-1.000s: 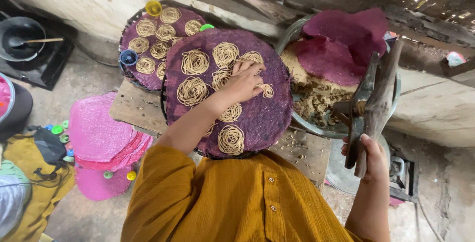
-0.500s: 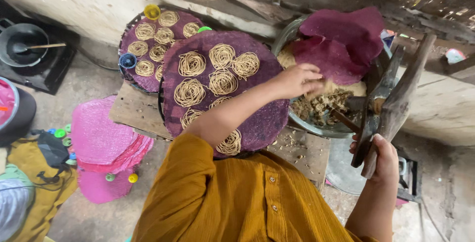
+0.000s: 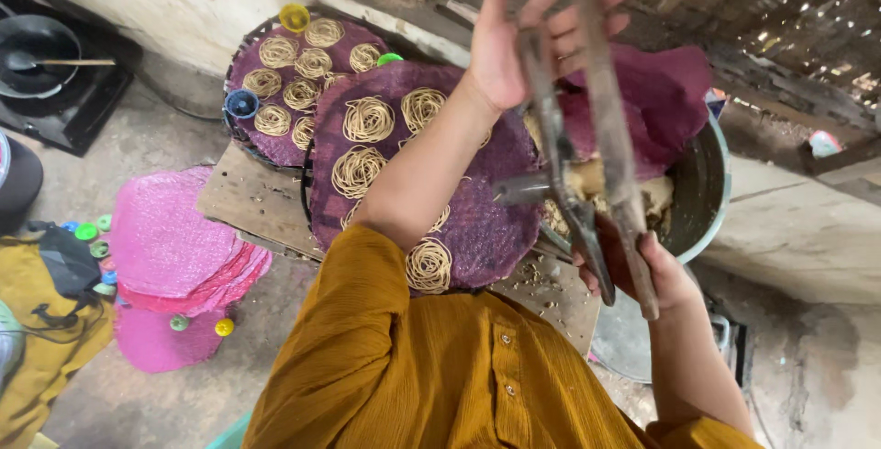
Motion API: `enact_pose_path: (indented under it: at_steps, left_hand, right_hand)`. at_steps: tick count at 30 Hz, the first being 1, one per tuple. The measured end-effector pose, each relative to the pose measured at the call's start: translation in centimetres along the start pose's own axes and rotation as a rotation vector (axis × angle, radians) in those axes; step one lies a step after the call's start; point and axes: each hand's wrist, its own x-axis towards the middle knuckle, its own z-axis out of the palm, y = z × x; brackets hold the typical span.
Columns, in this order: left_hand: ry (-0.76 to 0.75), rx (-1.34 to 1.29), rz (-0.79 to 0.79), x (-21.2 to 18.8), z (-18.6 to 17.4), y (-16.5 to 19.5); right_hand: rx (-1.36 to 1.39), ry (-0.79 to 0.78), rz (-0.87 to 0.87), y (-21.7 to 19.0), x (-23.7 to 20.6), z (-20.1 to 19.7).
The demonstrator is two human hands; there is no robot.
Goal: The person presses dough through a manual wooden noodle press, extruding noodle strands into round nests on a purple tray. They scoop dough from a large basin into the press with a knife, squeeze the press handles to extrude noodles, cut the strands, and place finished nests on the tray, repeating the cycle.
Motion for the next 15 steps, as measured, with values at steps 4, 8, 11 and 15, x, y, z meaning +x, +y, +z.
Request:
enact_pose_path:
  at_steps: [4,8,11,15]
  left_hand:
    - [0.034,-0.032,0.052,-2.0,-1.3,1.6]
    - [0.243,-0.042,0.180,-3.4,-3.4,2.3]
    - [0.272,0.016,0.280,-4.6,-4.5,3.3]
    - [0.391,0.095,0.283,-6.0,-5.3,3.5]
  right_hand:
    - [-0.153,0.077,0.170,-1.1,2.3,-1.1]
    - [-0.252,0.207,0.334,-1.5,5.5,-3.0]
    - [-0.434,0.281,0.371,-1.2,7.7,-3.2]
    - [-0.578,0.323,0.418,-0.9,8.2,-2.0]
